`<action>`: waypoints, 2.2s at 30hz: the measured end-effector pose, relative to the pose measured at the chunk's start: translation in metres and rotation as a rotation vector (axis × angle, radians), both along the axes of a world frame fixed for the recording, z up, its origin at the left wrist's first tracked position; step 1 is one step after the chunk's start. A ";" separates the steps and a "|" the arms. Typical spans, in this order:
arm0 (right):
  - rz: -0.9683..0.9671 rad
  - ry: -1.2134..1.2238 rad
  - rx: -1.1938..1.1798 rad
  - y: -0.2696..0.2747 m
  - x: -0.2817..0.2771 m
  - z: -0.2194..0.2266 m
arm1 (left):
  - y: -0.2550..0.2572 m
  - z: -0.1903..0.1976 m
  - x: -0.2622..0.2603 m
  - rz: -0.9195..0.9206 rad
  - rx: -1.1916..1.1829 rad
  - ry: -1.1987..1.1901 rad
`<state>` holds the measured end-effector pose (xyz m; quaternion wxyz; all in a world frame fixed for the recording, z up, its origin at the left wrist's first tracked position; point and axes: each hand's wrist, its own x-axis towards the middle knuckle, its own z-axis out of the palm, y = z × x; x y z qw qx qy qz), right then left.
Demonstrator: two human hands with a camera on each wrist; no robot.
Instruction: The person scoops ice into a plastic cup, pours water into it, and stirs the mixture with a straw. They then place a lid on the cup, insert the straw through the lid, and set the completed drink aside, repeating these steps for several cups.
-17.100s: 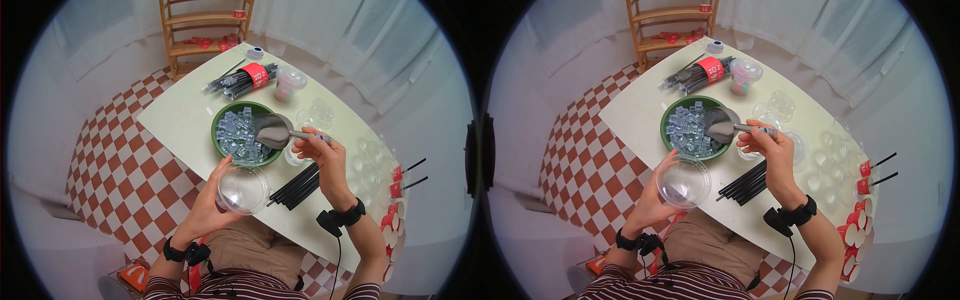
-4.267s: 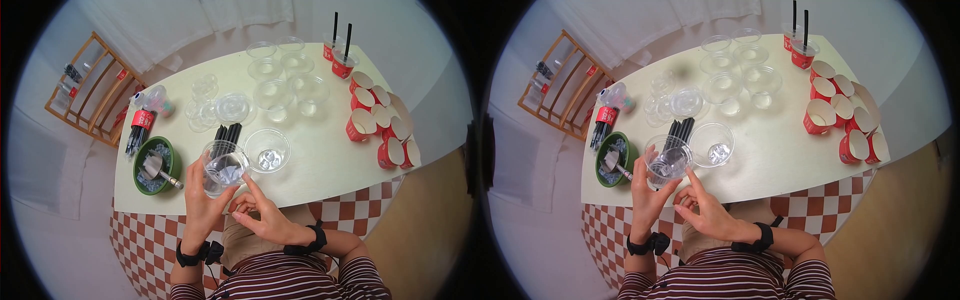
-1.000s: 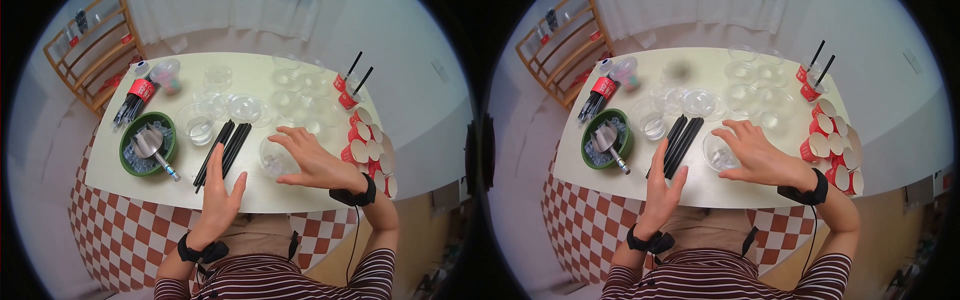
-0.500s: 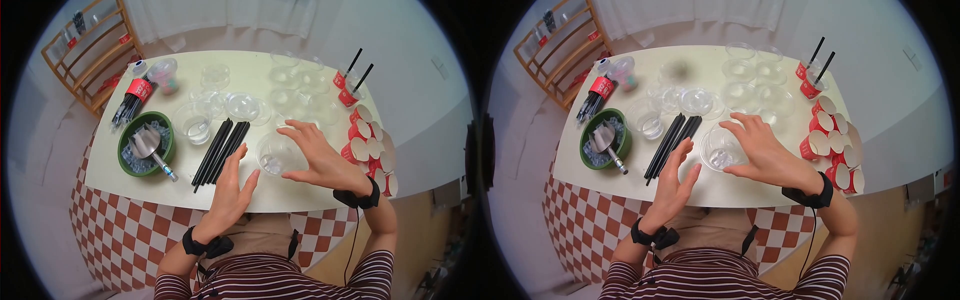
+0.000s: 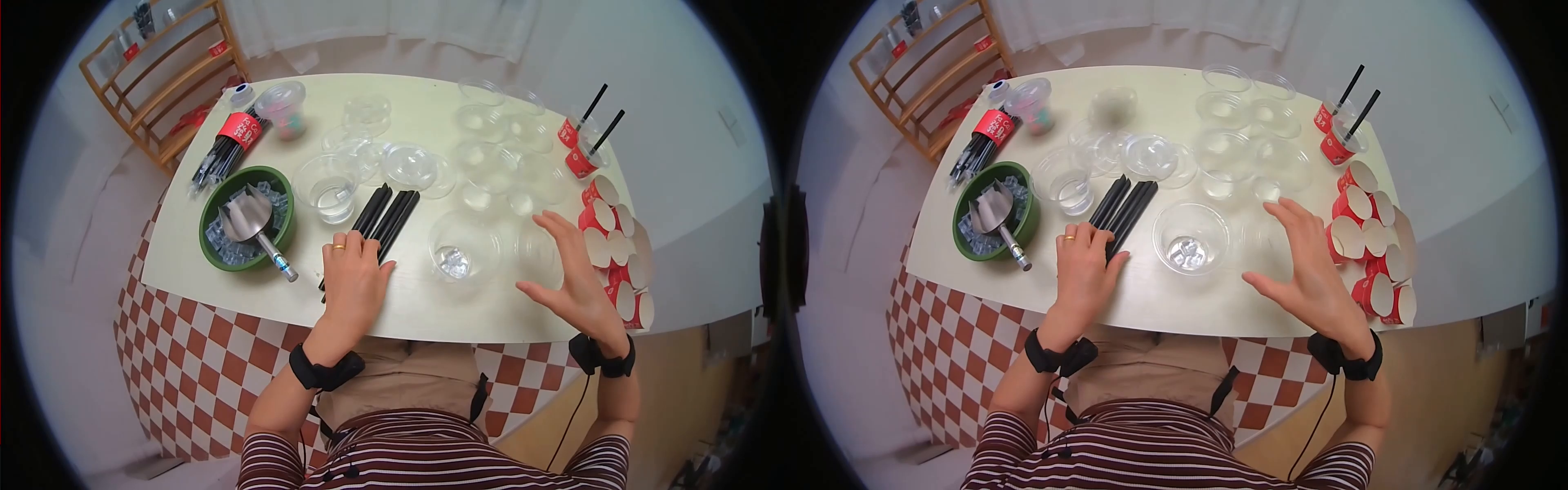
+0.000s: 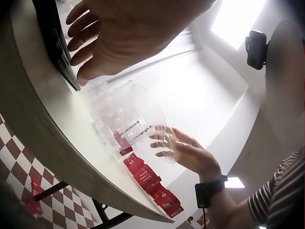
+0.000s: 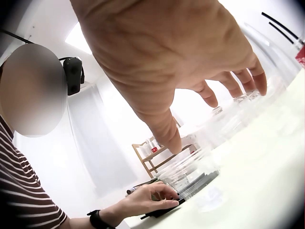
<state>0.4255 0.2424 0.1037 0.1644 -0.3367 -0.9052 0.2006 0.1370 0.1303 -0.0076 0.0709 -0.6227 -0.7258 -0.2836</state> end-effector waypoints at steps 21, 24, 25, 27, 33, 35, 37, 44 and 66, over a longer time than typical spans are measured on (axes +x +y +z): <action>0.317 -0.192 -0.025 -0.086 -0.020 -0.058 | -0.035 0.041 -0.004 0.043 0.037 -1.072; 0.401 -0.135 0.059 -0.089 -0.056 -0.068 | -0.045 0.049 -0.001 0.033 0.134 -1.144; 0.414 -0.123 0.083 -0.089 -0.069 -0.073 | -0.048 0.053 -0.001 0.034 0.152 -1.161; 0.411 -0.092 0.122 -0.086 -0.092 -0.083 | -0.055 0.057 0.000 0.041 0.193 -1.177; 0.316 0.120 0.276 -0.087 -0.125 -0.087 | -0.067 0.058 0.001 0.058 0.293 -1.092; 0.308 0.253 0.266 -0.094 -0.118 -0.075 | -0.073 0.063 0.006 0.046 0.263 -1.083; 0.327 0.264 0.433 -0.091 -0.101 -0.057 | -0.077 0.061 0.016 -0.023 0.284 -1.026; 0.293 0.330 0.665 -0.077 -0.074 -0.034 | -0.079 0.077 0.060 -0.384 0.105 -1.114; -0.107 0.459 -0.296 -0.015 -0.052 -0.022 | 0.032 -0.001 0.077 -0.317 -0.024 -1.018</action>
